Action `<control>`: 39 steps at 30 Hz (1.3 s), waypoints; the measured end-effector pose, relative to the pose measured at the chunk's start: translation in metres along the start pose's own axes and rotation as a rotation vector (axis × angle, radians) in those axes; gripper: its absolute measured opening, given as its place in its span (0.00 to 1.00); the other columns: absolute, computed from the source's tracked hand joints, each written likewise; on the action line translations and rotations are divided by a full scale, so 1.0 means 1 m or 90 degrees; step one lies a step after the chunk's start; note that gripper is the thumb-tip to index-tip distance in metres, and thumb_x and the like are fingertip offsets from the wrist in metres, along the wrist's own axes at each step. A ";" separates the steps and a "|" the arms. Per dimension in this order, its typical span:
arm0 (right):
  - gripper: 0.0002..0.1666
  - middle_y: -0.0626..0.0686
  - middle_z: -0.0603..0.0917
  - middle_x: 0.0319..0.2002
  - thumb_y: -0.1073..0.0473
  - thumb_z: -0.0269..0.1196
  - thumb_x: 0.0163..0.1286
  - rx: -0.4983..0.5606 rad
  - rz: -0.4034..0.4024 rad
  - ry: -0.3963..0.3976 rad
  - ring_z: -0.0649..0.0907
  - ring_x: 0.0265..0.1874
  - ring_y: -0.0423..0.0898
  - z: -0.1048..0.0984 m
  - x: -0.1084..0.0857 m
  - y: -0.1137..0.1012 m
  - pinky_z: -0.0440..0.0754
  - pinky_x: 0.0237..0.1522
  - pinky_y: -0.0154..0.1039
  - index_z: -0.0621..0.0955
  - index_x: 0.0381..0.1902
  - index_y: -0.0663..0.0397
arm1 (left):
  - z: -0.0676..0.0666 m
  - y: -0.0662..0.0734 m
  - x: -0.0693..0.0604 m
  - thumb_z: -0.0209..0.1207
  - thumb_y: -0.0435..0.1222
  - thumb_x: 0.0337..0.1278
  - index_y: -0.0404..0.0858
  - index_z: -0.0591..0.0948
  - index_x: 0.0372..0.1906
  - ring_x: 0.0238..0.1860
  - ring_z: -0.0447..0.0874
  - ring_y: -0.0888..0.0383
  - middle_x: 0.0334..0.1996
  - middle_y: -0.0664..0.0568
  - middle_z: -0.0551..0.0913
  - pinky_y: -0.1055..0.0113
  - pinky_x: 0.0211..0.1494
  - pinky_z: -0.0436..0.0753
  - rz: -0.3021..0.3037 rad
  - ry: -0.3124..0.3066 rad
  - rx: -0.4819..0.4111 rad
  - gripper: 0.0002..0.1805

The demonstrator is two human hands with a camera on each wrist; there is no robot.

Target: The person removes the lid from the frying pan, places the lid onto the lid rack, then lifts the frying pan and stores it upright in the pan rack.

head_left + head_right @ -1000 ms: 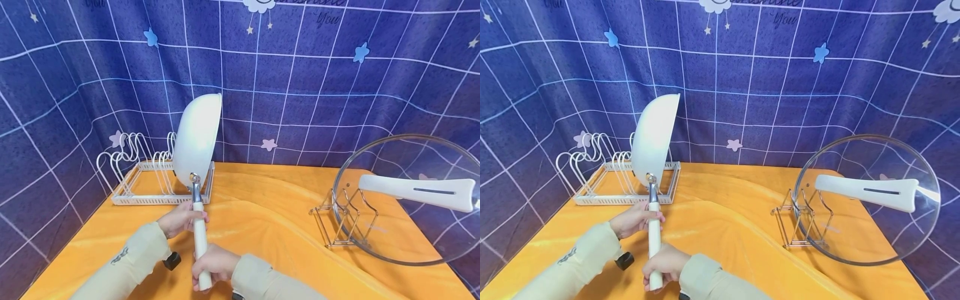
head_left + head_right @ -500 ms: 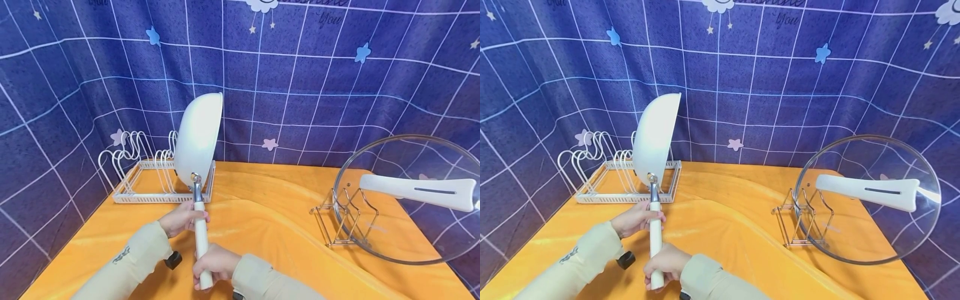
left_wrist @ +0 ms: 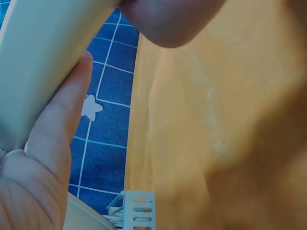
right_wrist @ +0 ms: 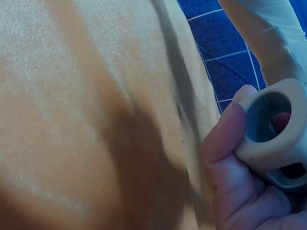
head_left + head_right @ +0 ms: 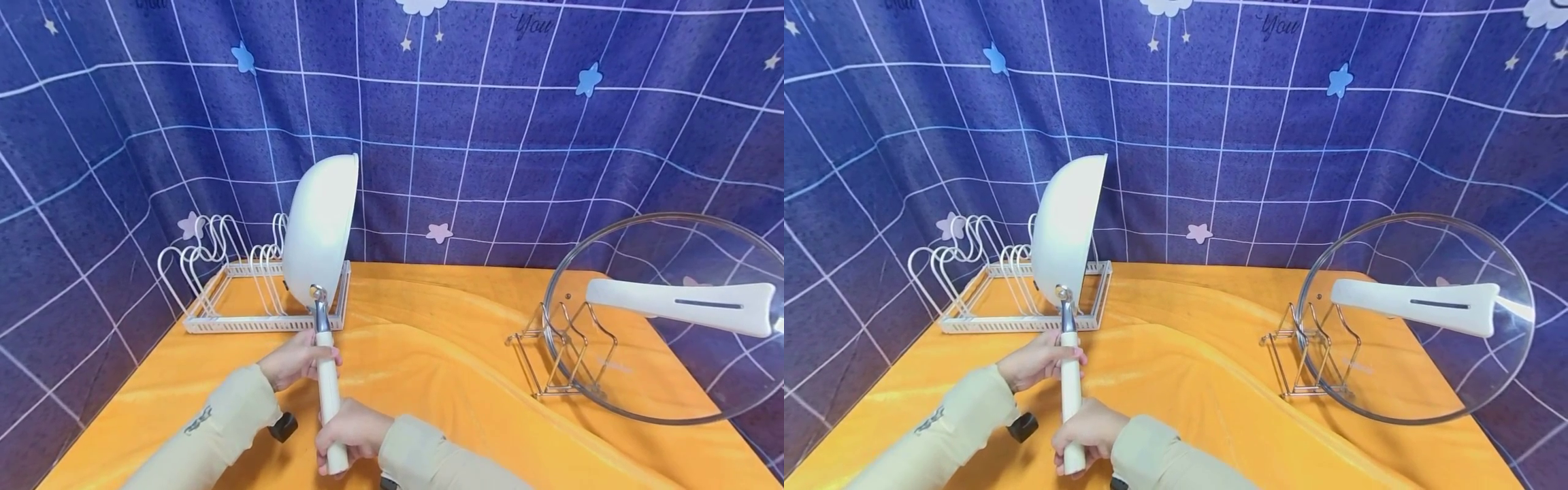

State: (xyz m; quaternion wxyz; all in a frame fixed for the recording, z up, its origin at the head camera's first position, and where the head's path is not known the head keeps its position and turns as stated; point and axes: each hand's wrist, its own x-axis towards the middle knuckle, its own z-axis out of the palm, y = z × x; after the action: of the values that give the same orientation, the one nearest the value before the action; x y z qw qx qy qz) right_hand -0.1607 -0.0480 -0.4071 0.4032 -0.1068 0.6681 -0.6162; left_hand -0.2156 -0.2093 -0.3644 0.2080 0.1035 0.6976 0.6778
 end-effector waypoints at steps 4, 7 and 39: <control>0.14 0.54 0.77 0.15 0.74 0.56 0.45 0.002 0.005 0.002 0.78 0.13 0.43 0.000 0.000 0.002 0.75 0.13 0.34 0.68 0.27 0.53 | 0.001 -0.004 0.001 0.51 0.27 0.61 0.33 0.65 0.44 0.32 0.83 0.57 0.29 0.51 0.82 0.63 0.37 0.83 -0.005 0.005 -0.011 0.10; 0.14 0.54 0.77 0.14 0.74 0.56 0.44 0.008 0.004 0.001 0.78 0.13 0.43 -0.001 0.000 0.003 0.75 0.12 0.33 0.68 0.28 0.54 | 0.001 -0.007 0.002 0.51 0.27 0.61 0.34 0.65 0.45 0.32 0.82 0.58 0.29 0.52 0.82 0.63 0.37 0.83 -0.007 0.007 -0.021 0.10; 0.16 0.55 0.76 0.14 0.74 0.55 0.45 0.024 0.013 0.017 0.77 0.12 0.44 0.000 0.012 0.008 0.74 0.11 0.34 0.67 0.30 0.53 | -0.009 -0.020 0.009 0.48 0.28 0.63 0.36 0.66 0.42 0.34 0.83 0.57 0.31 0.52 0.82 0.63 0.39 0.83 0.003 -0.013 -0.053 0.05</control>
State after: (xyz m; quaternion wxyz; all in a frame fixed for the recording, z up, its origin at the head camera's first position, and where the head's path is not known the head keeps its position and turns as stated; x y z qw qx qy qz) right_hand -0.1659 -0.0535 -0.4193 0.4028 -0.0841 0.6627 -0.6257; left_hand -0.2249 -0.2149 -0.3853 0.2176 0.1032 0.6664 0.7056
